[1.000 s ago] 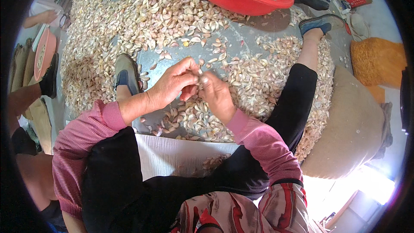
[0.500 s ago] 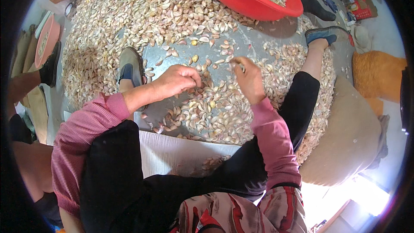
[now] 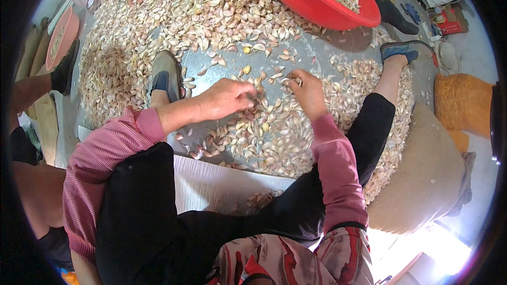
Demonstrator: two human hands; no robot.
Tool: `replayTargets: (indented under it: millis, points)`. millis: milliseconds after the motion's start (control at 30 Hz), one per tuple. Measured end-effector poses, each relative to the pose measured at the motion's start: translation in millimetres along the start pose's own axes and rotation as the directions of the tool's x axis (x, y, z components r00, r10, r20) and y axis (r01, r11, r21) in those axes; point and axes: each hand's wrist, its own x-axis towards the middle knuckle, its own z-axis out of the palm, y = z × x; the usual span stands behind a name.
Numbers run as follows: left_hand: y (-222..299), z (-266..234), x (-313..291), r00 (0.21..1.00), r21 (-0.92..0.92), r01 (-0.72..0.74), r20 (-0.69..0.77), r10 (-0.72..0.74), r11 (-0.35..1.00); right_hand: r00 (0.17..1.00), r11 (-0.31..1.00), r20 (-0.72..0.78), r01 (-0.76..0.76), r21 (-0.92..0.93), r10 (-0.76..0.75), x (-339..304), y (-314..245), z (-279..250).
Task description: The person peels garlic cloves by hand and places the peeled cloves into a red plastic bowl while sitting on the floor.
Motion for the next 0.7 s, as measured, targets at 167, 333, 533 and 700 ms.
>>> replayTargets:
  millis: [167, 333, 533, 700]
  points:
    - [11, -5, 4, 0.999, -0.420, -0.010, -0.037, -0.006, 0.907, 0.903, 0.622, 0.337, -0.429, 0.655, 0.268, -29, -77, 0]
    - [7, -4, 0, 0.992, -0.722, 0.119, 0.105, -0.062, 0.682, 0.976, 0.766, 0.209, -0.179, 0.618, 0.059, -40, -86, 13]
    - [6, -6, -11, 0.898, -0.211, 0.255, 0.412, -0.151, 0.943, 0.882, 0.924, -0.394, 0.345, 0.163, -0.260, 28, -122, -72]
    - [-5, -2, -16, 0.883, 0.537, -0.110, 0.439, -0.166, 0.837, 0.604, 0.604, -0.270, 0.459, -0.651, -0.750, 120, -136, -139]
